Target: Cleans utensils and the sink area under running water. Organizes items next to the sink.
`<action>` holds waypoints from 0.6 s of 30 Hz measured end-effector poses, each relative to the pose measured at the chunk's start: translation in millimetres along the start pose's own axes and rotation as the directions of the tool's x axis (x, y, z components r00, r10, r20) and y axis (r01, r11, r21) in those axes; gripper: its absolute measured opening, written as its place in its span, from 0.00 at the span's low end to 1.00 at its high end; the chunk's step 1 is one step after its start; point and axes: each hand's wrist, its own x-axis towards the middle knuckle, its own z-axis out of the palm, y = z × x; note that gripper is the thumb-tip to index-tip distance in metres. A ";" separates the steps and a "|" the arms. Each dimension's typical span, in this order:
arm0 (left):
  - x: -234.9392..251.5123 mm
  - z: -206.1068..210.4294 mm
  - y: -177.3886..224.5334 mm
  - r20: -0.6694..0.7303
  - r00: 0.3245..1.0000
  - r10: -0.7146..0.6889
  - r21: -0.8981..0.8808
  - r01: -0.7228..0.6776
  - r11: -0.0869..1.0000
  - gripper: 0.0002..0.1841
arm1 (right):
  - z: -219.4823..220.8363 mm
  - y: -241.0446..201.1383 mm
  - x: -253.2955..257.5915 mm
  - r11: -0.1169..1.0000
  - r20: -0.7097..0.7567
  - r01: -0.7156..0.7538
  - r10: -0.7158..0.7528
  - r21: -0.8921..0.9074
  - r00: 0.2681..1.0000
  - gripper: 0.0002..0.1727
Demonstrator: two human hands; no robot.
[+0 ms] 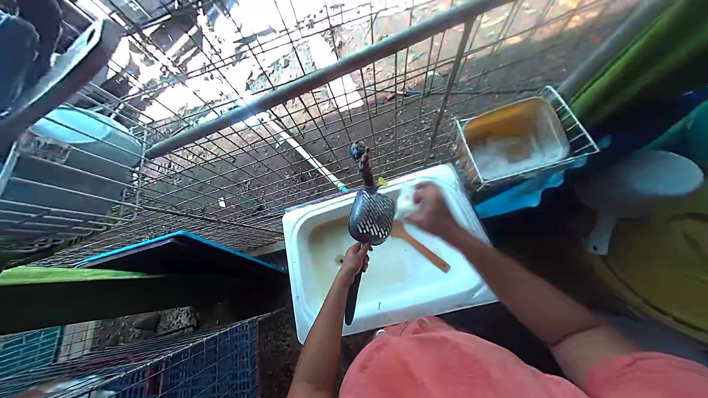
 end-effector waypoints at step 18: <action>0.1 -2.3 -36.5 -0.152 0.987 0.060 0.114 -0.043 0.993 0.15 | 109.5 4.2 54.9 0.968 0.268 -0.202 0.157 0.149 0.950 0.20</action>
